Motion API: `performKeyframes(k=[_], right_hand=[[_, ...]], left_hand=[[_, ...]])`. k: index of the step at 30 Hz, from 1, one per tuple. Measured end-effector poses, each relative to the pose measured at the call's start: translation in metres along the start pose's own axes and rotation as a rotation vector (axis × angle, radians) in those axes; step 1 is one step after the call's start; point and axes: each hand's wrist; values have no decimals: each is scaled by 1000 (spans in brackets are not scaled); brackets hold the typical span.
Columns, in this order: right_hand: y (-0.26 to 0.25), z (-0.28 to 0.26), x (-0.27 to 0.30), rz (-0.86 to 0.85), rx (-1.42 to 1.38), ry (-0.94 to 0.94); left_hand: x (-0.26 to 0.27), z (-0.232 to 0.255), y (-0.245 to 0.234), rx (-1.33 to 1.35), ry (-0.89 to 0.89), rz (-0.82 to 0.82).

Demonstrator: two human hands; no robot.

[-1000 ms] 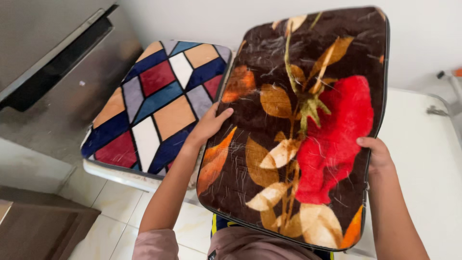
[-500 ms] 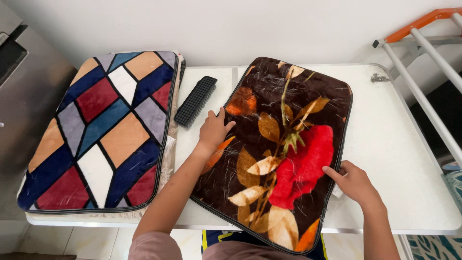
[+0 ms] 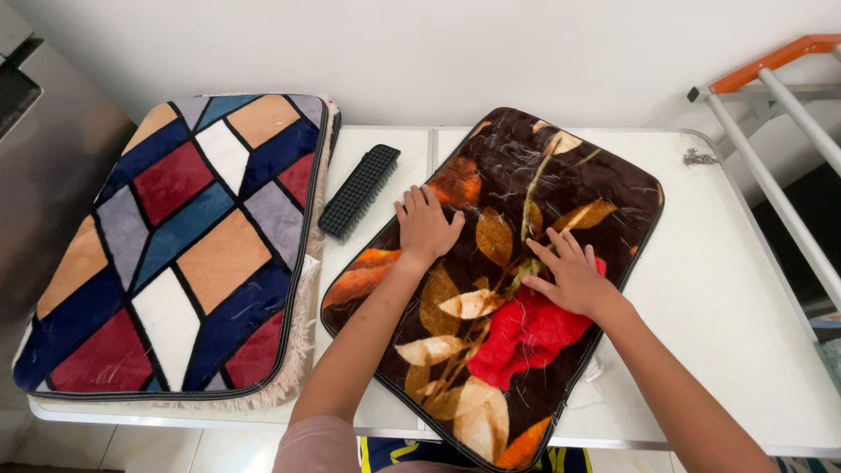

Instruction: The person folds a patterned towel and hangs it on a drying rack. They then use a black brush to repeatedly clean the surface of a floral-patterned rug placed on a white table.

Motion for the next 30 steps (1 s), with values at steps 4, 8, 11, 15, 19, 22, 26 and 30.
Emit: performKeyframes(k=[4,8,11,15,19,22,26,30], right_hand=[[31,-27,29,75,117,156],[29,-68,55,9,256,343],[9,-84,71,-70,309,372],[-21,-101,68,-405,371,361],[-62,-124,13,-491,362,94],[-63,-180,-56,-186,219,-220],[-25,-249,-164,-108,98,-498],[12,-282,-233,82,250,-555]], left_hand=[[-21,-18,14,16,210,93],[-29,-24,33,23,418,163],[10,-19,17,-69,267,55],[67,-21,-24,-130,23,-127],[105,-20,-32,-214,103,52],[107,-19,-33,-238,87,48],[105,-23,-28,-218,99,104],[105,-24,-28,-199,84,108]])
Point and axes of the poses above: each hand's wrist, its own x-axis away from the middle knuckle, its own y-axis out of the palm, z = x × y, and after that the axes turned 12 degrees about y, right-handed
